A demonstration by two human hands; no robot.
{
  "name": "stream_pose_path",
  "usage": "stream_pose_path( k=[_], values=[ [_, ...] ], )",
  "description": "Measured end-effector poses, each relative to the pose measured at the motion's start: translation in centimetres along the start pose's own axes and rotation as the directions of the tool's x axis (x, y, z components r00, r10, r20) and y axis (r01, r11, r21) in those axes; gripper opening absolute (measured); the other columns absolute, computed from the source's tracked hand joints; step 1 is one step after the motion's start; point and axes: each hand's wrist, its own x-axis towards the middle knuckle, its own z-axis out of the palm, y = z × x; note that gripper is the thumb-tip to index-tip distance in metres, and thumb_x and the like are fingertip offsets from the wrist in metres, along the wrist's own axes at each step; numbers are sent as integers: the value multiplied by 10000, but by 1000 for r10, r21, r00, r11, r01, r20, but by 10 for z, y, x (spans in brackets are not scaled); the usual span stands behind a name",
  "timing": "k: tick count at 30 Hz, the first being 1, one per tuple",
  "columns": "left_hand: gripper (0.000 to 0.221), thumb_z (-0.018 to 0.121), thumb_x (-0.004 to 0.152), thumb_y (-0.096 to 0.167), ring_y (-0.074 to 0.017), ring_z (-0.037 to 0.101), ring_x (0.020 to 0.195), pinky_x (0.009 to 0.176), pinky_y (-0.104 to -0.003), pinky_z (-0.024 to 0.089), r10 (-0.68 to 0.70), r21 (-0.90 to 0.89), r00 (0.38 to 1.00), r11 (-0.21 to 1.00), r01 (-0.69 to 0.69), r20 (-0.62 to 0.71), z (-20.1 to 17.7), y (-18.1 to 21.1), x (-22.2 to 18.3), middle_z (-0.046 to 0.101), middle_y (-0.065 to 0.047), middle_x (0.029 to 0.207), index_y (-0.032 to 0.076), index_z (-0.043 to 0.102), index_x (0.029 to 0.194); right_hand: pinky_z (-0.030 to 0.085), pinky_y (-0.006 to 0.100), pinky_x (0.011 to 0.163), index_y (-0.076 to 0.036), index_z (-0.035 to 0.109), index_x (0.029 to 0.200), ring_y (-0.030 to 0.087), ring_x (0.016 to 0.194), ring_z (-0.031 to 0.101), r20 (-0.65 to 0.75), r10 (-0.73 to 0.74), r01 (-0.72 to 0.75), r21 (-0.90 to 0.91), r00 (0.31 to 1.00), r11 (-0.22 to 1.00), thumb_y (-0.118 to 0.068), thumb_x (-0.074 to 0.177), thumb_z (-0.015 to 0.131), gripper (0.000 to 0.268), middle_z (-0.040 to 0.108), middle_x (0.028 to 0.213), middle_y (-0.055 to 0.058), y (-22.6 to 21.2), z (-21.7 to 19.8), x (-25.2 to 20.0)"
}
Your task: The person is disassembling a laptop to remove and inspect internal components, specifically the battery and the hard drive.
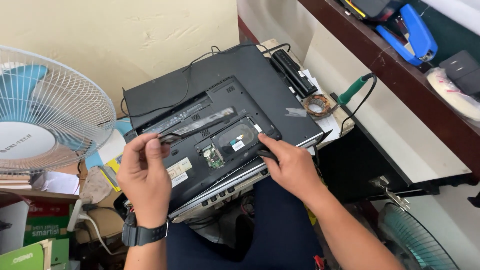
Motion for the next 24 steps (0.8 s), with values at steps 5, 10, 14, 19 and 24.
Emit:
stream_pose_path(
  k=[5, 10, 14, 19, 24],
  values=[
    [158, 635, 1261, 185, -189, 825, 895, 856, -317, 724, -208, -48, 978, 977, 208, -2, 0, -1, -7, 765, -91, 1015, 49, 707, 1293, 618, 395, 635, -109, 777, 1501, 201, 747, 774, -34, -197, 191, -127, 980, 973, -281, 1082, 836, 457, 843, 964, 14, 18, 6, 5],
    [136, 634, 1241, 210, -177, 802, 788, 799, -300, 692, -335, -125, 942, 936, 329, -21, -1, -5, -10, 786, -98, 904, 94, 698, 1271, 633, 329, 695, -133, 805, 1482, 112, 667, 755, -24, -216, 213, -85, 976, 973, -391, 1013, 921, 548, 848, 941, -7, 21, 3, 8],
    [156, 615, 1237, 224, -184, 769, 678, 699, -335, 701, -394, -192, 919, 902, 386, -2, -8, -14, -17, 745, -120, 773, 77, 659, 1270, 609, 286, 647, -153, 804, 1443, 100, 689, 804, -35, -222, 215, -145, 974, 966, -427, 1020, 915, 517, 857, 992, -45, 23, 9, 6],
    [144, 646, 1232, 217, -148, 711, 569, 581, -265, 604, -477, -144, 878, 871, 470, -17, -27, -29, -22, 697, -84, 735, 74, 663, 1234, 645, 267, 668, -119, 794, 1380, 105, 759, 851, -98, -168, 153, -145, 981, 978, -442, 971, 963, 548, 890, 1004, -16, 28, 19, 1],
    [174, 640, 1242, 227, -142, 645, 536, 546, -275, 565, -604, 36, 797, 796, 604, -30, -49, -32, -16, 658, -85, 692, 57, 666, 1216, 624, 283, 641, -86, 750, 1352, 125, 713, 812, -139, -161, 136, -171, 977, 976, -471, 947, 992, 609, 812, 892, 44, 33, 25, -3]
  ],
)
